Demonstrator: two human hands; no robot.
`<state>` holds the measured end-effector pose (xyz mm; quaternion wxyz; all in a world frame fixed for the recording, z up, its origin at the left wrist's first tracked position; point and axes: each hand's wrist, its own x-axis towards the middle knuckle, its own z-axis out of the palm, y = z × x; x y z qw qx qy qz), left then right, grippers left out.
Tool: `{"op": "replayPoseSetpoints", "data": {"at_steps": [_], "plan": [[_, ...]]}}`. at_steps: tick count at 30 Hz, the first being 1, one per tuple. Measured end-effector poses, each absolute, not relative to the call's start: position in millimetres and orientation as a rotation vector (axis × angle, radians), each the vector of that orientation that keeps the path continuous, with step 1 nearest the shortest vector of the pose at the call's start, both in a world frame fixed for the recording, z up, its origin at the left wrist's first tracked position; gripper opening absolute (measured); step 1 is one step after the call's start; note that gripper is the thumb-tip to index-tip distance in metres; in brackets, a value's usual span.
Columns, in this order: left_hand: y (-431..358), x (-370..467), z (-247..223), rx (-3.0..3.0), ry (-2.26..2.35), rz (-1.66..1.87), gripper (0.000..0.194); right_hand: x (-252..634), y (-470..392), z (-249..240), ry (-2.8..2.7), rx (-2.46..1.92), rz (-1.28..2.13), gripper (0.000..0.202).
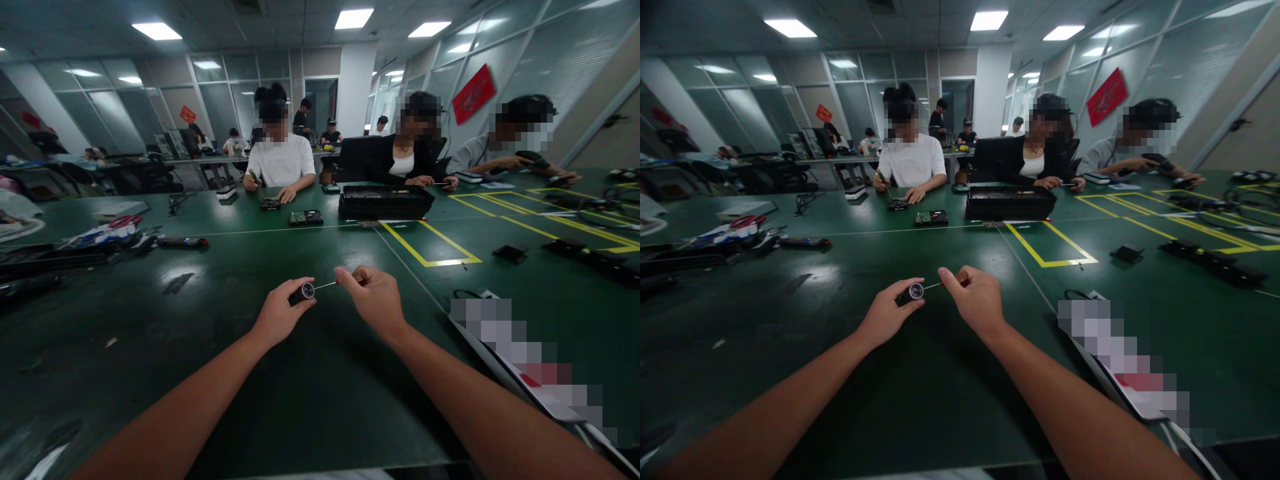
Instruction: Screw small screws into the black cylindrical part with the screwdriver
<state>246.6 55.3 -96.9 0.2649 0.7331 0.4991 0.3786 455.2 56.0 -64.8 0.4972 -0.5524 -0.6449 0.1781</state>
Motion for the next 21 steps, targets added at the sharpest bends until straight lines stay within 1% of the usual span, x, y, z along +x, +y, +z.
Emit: {"op": "replayPoseSetpoints", "data": {"at_steps": [3,6,8,10,13,15,18,21], "plan": [[56.9,245.5,-97.7,1.977,1.367,1.035,0.042,456.1,56.2,-65.5,-1.664,-1.264,0.447,0.036],[58.7,244.3,-98.9,1.975,1.391,1.039,0.041,456.2,56.0,-65.3,-1.723,-1.153,0.549,0.020],[59.5,243.5,-99.9,1.976,1.397,1.038,0.040,456.0,55.4,-64.7,-1.757,-1.103,0.585,0.016],[59.9,243.0,-100.7,1.972,1.398,1.034,0.041,456.2,55.1,-64.0,-1.780,-1.118,0.594,0.018],[59.5,243.5,-100.7,1.975,1.401,1.021,0.041,456.9,56.4,-64.1,-1.760,-1.234,0.558,0.036],[58.8,244.2,-100.1,1.996,1.395,1.005,0.041,457.4,58.4,-65.2,-1.750,-1.285,0.518,0.041],[57.9,244.6,-99.8,2.030,1.375,0.975,0.040,457.7,60.7,-67.6,-1.769,-1.251,0.524,0.031],[57.9,243.9,-100.9,2.034,1.384,0.963,0.040,458.3,59.8,-68.3,-1.826,-1.177,0.559,0.029]]}}
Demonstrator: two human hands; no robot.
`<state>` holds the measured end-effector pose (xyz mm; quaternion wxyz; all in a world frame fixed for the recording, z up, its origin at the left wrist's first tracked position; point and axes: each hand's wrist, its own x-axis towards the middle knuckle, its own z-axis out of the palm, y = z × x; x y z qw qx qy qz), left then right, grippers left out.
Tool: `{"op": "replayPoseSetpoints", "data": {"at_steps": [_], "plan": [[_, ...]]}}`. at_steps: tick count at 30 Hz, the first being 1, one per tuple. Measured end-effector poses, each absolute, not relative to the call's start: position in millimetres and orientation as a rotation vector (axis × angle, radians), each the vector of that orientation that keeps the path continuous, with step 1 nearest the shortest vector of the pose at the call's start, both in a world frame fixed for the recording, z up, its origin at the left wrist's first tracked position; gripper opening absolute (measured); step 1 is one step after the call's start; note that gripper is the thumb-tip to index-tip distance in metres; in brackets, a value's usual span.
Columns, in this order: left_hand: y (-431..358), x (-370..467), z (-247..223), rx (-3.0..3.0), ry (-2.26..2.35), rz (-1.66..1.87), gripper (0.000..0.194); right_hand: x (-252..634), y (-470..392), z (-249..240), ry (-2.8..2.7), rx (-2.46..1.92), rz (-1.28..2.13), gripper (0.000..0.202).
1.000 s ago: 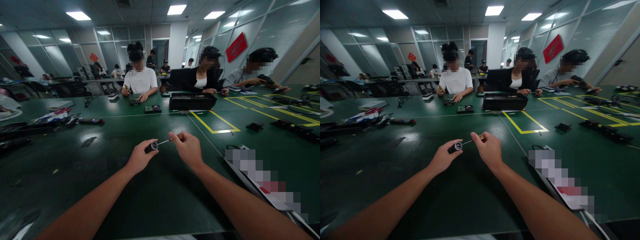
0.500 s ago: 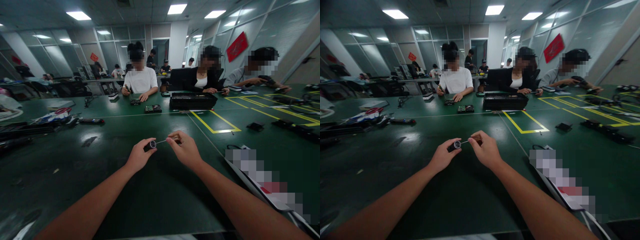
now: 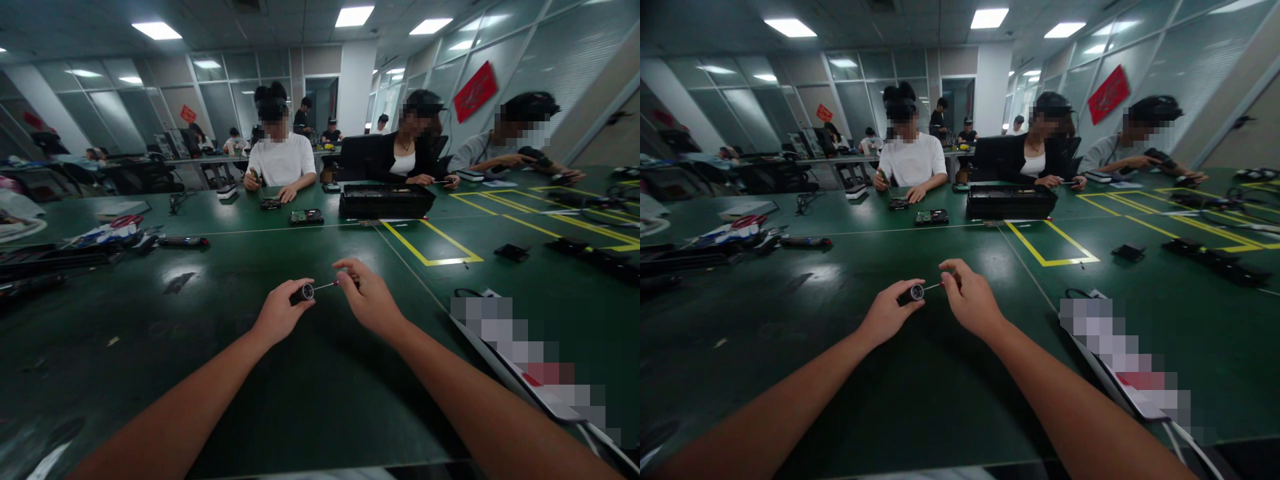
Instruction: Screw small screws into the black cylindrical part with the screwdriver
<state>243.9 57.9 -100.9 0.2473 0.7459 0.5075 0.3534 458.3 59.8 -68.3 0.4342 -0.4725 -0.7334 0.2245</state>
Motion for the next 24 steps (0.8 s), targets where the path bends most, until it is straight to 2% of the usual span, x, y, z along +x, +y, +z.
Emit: {"op": "replayPoseSetpoints", "data": {"at_steps": [6,10,15,24], "plan": [[57.7,244.9,-100.4,2.030,1.398,0.956,0.040,459.5,57.4,-64.5,-1.836,-1.175,0.567,0.027],[55.8,245.8,-98.2,2.025,1.402,0.953,0.040,459.6,63.2,-65.0,-1.821,-1.321,0.495,0.043],[56.7,245.2,-99.9,2.036,1.399,0.931,0.040,459.6,65.7,-67.1,-1.815,-1.271,0.559,0.030],[56.8,244.3,-101.5,2.061,1.395,0.928,0.040,459.9,59.0,-63.8,-1.824,-1.202,0.591,0.027]]}}
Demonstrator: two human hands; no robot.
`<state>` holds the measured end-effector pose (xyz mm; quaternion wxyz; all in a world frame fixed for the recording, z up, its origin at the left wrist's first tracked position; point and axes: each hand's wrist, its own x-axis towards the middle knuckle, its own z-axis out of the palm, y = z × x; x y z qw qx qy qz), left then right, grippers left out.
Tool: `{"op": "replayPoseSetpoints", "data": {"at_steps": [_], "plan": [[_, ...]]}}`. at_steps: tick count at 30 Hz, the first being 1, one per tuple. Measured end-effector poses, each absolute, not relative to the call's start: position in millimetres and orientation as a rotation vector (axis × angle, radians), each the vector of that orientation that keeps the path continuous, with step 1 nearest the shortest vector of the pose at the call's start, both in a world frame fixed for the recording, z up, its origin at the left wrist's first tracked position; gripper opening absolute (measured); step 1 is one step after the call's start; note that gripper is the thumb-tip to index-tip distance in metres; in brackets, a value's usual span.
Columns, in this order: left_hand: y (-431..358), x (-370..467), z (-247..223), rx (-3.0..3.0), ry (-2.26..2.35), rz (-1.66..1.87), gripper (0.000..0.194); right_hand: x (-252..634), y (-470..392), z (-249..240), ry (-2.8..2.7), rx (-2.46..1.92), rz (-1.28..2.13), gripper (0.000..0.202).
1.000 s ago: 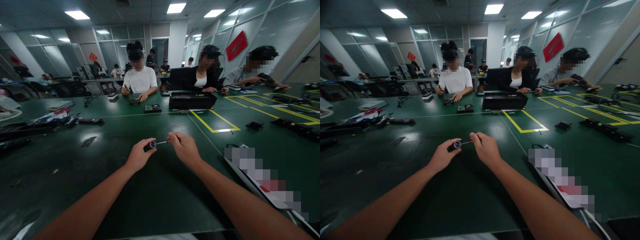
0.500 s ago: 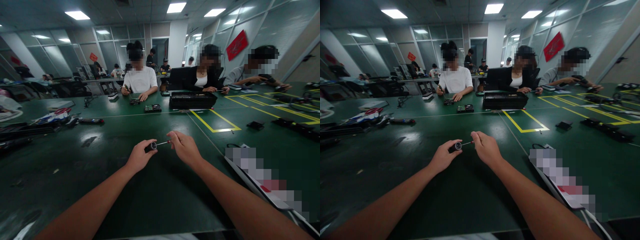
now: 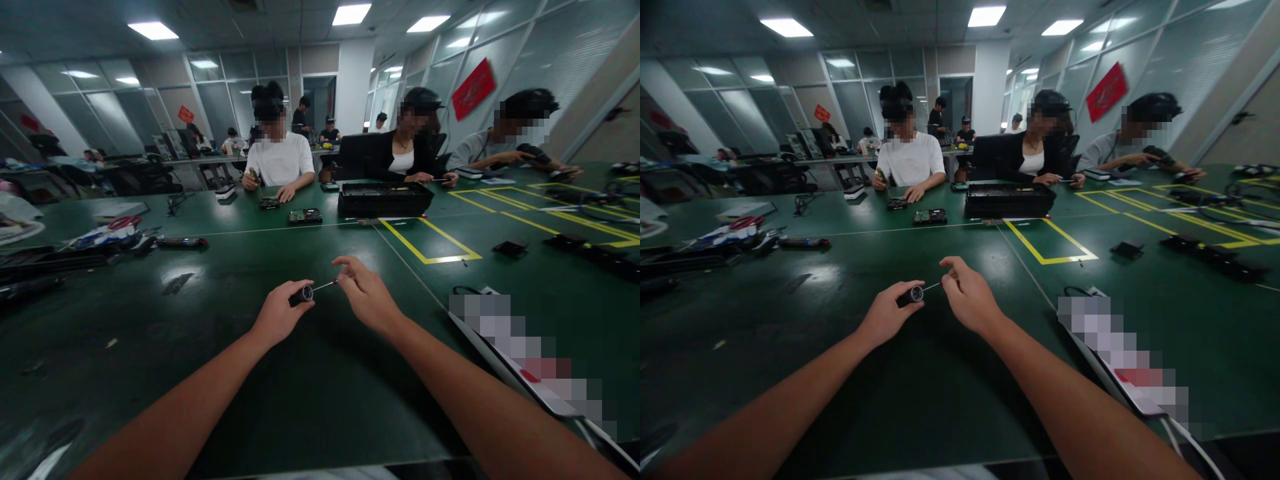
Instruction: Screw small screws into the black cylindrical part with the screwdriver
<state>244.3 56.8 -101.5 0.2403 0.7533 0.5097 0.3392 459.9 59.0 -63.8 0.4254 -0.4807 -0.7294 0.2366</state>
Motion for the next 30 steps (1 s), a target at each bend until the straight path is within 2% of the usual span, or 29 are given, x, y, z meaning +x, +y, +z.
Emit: {"op": "replayPoseSetpoints", "data": {"at_steps": [5,11,16,20,30], "plan": [[56,246,-100,2.056,1.404,0.930,0.040,461,62,-65,-1.830,-1.256,0.528,0.032],[57,243,-100,2.029,1.428,0.920,0.040,458,59,-68,-1.768,-1.126,0.703,0.027],[55,247,-97,2.041,1.413,0.873,0.042,452,67,-77,-1.447,-1.007,0.886,0.021],[53,251,-94,2.170,1.368,0.870,0.042,452,76,-83,-1.109,-0.987,1.069,0.031],[54,248,-95,2.126,1.428,0.844,0.043,450,65,-79,-1.265,-0.989,0.774,0.026]]}}
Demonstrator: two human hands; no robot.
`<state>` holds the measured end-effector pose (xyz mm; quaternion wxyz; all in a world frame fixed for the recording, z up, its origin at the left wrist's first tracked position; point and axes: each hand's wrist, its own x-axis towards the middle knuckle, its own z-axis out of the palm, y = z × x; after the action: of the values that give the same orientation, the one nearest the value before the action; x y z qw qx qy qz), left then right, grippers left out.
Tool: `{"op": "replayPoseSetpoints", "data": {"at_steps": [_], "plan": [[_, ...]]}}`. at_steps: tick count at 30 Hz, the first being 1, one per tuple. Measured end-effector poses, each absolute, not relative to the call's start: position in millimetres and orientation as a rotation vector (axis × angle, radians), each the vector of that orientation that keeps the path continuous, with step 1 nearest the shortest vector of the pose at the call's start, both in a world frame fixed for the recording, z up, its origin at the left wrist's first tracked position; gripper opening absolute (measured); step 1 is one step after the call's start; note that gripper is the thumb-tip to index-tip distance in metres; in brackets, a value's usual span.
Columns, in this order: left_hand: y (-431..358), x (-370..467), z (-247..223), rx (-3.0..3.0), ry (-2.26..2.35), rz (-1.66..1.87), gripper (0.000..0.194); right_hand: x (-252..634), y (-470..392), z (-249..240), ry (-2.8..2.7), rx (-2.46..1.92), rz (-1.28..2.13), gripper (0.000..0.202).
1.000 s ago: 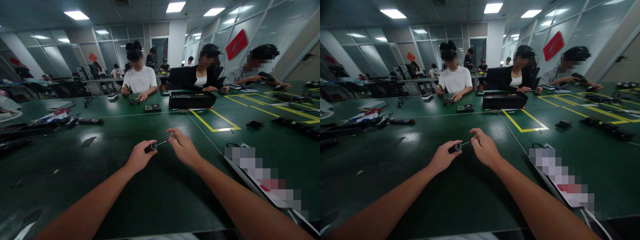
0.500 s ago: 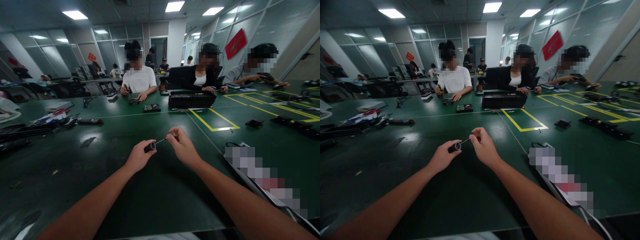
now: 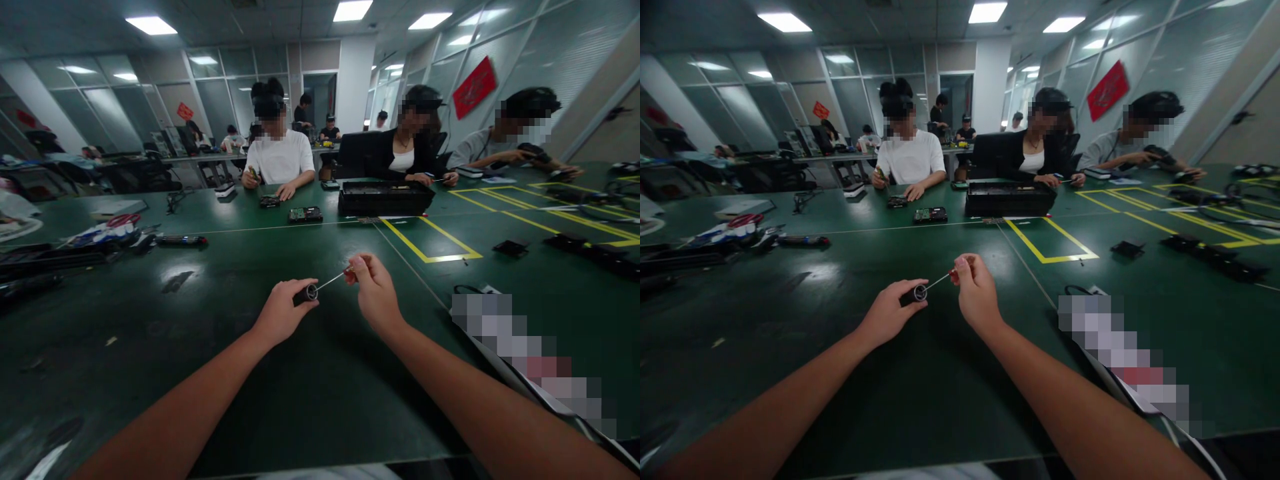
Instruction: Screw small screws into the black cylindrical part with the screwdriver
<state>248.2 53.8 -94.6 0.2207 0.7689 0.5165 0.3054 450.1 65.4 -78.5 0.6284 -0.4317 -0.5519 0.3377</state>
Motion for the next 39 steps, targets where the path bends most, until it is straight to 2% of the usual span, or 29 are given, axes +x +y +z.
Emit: {"op": "replayPoseSetpoints", "data": {"at_steps": [18,30,33,39], "plan": [[58,245,-94,2.215,1.455,0.847,0.041,451,62,-81,-1.425,-1.013,0.686,0.023],[62,238,-92,2.216,1.505,0.726,0.041,454,64,-80,-1.400,-1.127,0.594,0.024],[65,231,-90,2.128,1.512,0.738,0.040,453,64,-81,-1.378,-1.116,0.617,0.023],[72,229,-83,1.709,1.379,0.983,0.039,454,63,-80,-1.345,-1.101,0.609,0.025]]}}
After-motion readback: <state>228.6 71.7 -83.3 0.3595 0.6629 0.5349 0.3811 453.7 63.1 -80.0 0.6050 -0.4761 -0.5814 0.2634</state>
